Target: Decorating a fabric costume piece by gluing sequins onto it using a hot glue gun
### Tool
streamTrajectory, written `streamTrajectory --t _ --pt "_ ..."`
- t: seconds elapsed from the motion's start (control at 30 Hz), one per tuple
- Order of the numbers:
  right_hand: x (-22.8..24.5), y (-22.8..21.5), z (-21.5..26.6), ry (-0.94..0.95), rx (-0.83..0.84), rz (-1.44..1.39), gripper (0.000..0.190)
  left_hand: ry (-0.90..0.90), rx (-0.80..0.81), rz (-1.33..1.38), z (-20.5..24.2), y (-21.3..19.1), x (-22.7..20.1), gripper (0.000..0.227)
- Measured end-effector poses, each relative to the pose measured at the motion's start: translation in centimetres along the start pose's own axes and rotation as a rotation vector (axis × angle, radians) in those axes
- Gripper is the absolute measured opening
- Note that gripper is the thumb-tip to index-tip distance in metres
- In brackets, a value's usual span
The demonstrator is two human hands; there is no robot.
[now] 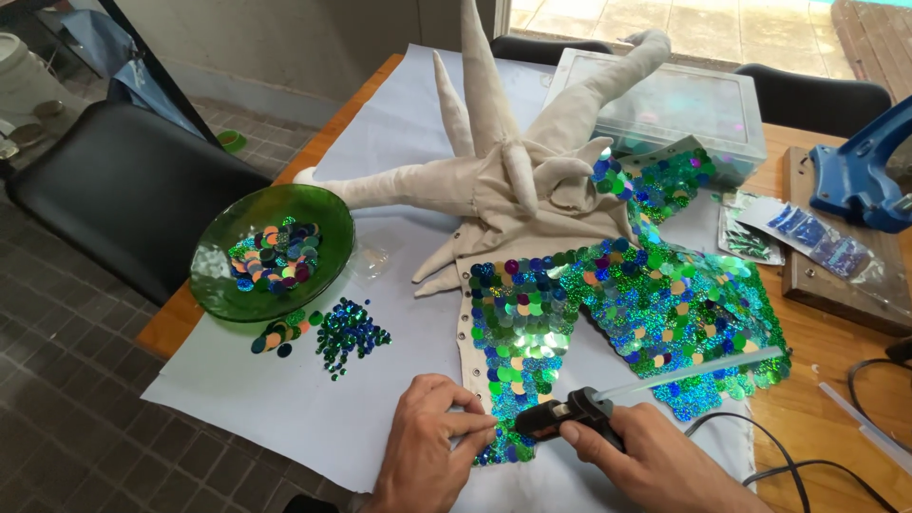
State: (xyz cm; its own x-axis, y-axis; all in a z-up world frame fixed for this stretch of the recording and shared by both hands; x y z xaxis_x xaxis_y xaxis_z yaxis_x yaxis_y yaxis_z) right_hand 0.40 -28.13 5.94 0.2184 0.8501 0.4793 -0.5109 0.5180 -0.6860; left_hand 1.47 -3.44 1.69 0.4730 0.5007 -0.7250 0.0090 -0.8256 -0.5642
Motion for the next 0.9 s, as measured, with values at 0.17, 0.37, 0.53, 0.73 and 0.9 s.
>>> streamTrajectory --t 0.17,0.37,0.53,0.73,0.9 --pt "0.3 -0.4 0.2 0.058 0.022 -0.094 0.047 0.073 0.080 0.033 0.0 -1.1 -0.3 0.024" --pt "0.2 -0.3 -0.1 0.056 0.038 -0.138 0.051 0.435 0.146 -0.148 0.9 -1.1 -0.3 0.026" --pt "-0.8 0.2 -0.6 -0.027 -0.017 -0.114 0.051 0.494 0.139 -0.214 0.9 -1.2 -0.6 0.013" --pt "-0.1 -0.2 0.0 0.068 0.025 -0.175 0.054 0.428 0.109 -0.125 1.2 -1.1 -0.4 0.015" --pt "-0.2 -0.2 -0.2 0.036 0.023 -0.159 0.052 0.361 0.118 -0.058 1.2 -1.4 0.2 0.029"
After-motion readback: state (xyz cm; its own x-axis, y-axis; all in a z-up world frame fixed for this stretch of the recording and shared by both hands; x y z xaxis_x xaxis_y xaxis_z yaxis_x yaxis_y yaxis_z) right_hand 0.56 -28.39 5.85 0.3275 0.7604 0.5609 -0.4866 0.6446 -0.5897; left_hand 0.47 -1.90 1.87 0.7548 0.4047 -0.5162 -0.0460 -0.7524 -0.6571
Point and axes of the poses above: each hand's wrist, its own z-axis away from the middle knuckle, its own y-axis out of the palm, x = y × z, the point moved 2 cm from there along -z, towards the middle knuckle, and after that the axes turned 2 degrees about z, right-handed, at the moved point
